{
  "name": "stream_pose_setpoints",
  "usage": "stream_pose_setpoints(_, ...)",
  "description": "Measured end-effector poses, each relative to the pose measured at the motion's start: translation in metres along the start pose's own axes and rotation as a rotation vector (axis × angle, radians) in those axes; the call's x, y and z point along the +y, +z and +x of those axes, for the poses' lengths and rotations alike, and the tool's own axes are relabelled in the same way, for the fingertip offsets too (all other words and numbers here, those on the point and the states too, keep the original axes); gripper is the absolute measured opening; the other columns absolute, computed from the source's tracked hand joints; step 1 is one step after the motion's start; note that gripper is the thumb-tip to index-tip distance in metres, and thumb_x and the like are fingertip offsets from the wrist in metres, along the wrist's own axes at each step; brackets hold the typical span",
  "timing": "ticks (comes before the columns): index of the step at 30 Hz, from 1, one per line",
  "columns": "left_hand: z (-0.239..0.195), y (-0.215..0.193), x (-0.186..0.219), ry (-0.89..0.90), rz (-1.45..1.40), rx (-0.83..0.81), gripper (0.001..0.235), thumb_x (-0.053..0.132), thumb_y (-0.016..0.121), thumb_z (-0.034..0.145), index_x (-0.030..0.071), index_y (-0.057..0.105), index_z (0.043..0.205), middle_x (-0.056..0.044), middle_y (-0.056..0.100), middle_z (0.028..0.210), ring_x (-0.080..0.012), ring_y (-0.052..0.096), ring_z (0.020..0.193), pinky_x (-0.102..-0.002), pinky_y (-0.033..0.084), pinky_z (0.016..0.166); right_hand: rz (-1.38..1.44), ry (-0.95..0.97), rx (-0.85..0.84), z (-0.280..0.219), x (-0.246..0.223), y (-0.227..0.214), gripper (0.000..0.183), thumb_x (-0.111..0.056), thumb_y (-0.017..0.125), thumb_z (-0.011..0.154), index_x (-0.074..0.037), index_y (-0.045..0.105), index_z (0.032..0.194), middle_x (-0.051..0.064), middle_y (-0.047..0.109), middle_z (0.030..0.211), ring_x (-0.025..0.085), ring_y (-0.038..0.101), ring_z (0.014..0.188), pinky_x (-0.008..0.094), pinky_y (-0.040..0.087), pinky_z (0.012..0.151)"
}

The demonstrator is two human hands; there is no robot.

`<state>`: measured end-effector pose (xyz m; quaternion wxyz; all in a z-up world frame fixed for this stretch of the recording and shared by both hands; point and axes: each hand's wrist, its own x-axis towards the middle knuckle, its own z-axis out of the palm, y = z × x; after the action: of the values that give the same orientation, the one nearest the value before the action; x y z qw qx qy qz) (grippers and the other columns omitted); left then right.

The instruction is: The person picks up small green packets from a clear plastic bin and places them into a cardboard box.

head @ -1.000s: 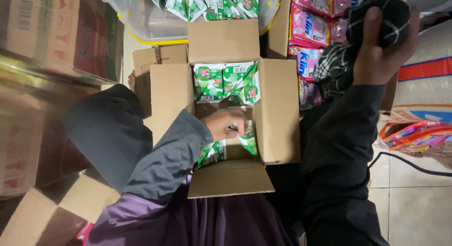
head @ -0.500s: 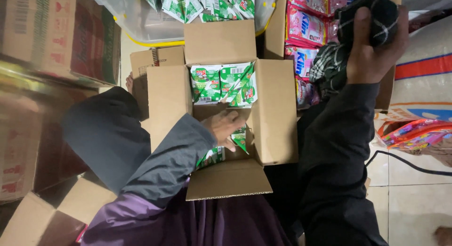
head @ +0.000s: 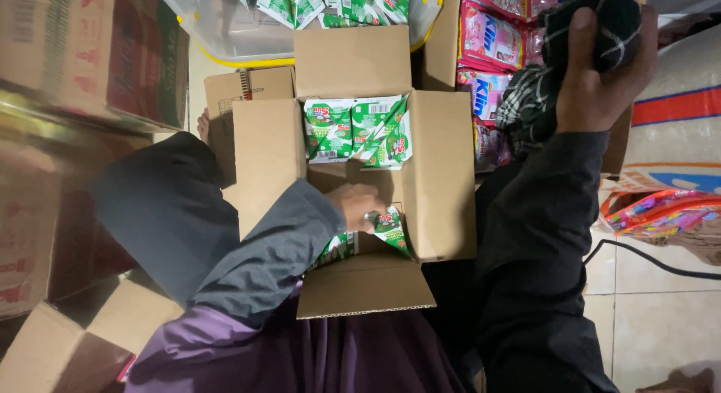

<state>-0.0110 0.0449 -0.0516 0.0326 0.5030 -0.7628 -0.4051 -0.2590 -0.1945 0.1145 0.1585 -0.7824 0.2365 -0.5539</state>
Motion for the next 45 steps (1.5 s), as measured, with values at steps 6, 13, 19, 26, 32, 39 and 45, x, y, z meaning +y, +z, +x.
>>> stream_pose_setpoints(6,-0.001,0.005,0.012,-0.024,-0.071,-0.073,0.062,0.009,0.083,0.074,0.015,0.06,0.132,-0.014,0.048,0.127,-0.0333,0.054,0.114,-0.049,0.047,0.097,0.021,-0.002,-0.014,0.0,0.0,0.002,0.017,-0.001,0.069,0.116,0.007,0.056,0.122,0.023,0.067,0.11,0.034,0.064,0.092,0.044,0.052,0.086)
stream_pose_setpoints(13,0.015,0.013,0.02,0.164,0.449,0.2,0.031,0.008,0.059,0.087,0.01,0.064,0.117,-0.014,0.063,0.114,-0.0368,0.071,0.076,-0.048,0.061,0.061,0.017,-0.017,-0.031,0.0,0.004,0.003,0.021,-0.009,0.07,0.118,0.006,0.056,0.122,0.023,0.067,0.11,0.034,0.065,0.093,0.044,0.052,0.087)
stream_pose_setpoints(19,0.019,0.021,0.003,0.193,0.446,0.22,0.027,0.006,0.065,0.084,0.008,0.064,0.111,-0.013,0.066,0.107,-0.0311,0.069,0.08,-0.041,0.062,0.076,-0.049,-0.014,-0.003,-0.001,0.003,0.005,0.02,-0.002,0.074,0.114,0.007,0.058,0.121,0.024,0.068,0.108,0.035,0.065,0.088,0.044,0.053,0.082)
stream_pose_setpoints(26,-0.019,-0.078,0.032,0.142,-0.09,0.225,0.058,0.025,0.081,0.081,0.024,0.061,0.135,-0.006,0.06,0.138,-0.0219,0.075,0.069,-0.041,0.059,0.07,0.038,0.012,-0.021,-0.003,0.0,0.007,0.015,-0.004,0.067,0.114,0.005,0.057,0.121,0.023,0.066,0.111,0.034,0.063,0.094,0.044,0.052,0.088)
stream_pose_setpoints(32,-0.013,-0.184,-0.023,0.127,-0.014,0.773,0.011,0.019,0.067,0.092,0.014,0.074,0.1,-0.003,0.074,0.082,-0.0232,0.064,0.062,-0.035,0.052,0.062,0.031,0.186,0.029,-0.003,0.001,0.033,0.021,0.007,0.072,0.105,0.013,0.063,0.123,0.023,0.07,0.114,0.028,0.066,0.098,0.038,0.055,0.09)
stream_pose_setpoints(39,0.122,-0.242,-0.198,-0.38,0.078,0.881,0.02,0.022,0.063,0.096,0.032,0.065,0.113,-0.006,0.064,0.107,-0.0321,0.071,0.099,-0.049,0.059,0.087,-0.132,0.46,-0.309,-0.004,-0.016,0.088,0.033,-0.025,0.083,0.092,-0.009,0.072,0.118,0.017,0.072,0.104,0.037,0.07,0.103,0.049,0.055,0.092)
stream_pose_setpoints(45,0.175,-0.261,-0.24,-0.564,0.085,0.711,0.021,0.019,0.073,0.089,0.02,0.075,0.11,-0.01,0.073,0.103,-0.0324,0.073,0.103,-0.049,0.059,0.09,-0.265,0.525,-0.42,-0.008,0.005,0.104,0.036,-0.044,0.086,0.083,-0.03,0.073,0.114,0.0,0.068,0.094,0.024,0.072,0.094,0.038,0.057,0.083)
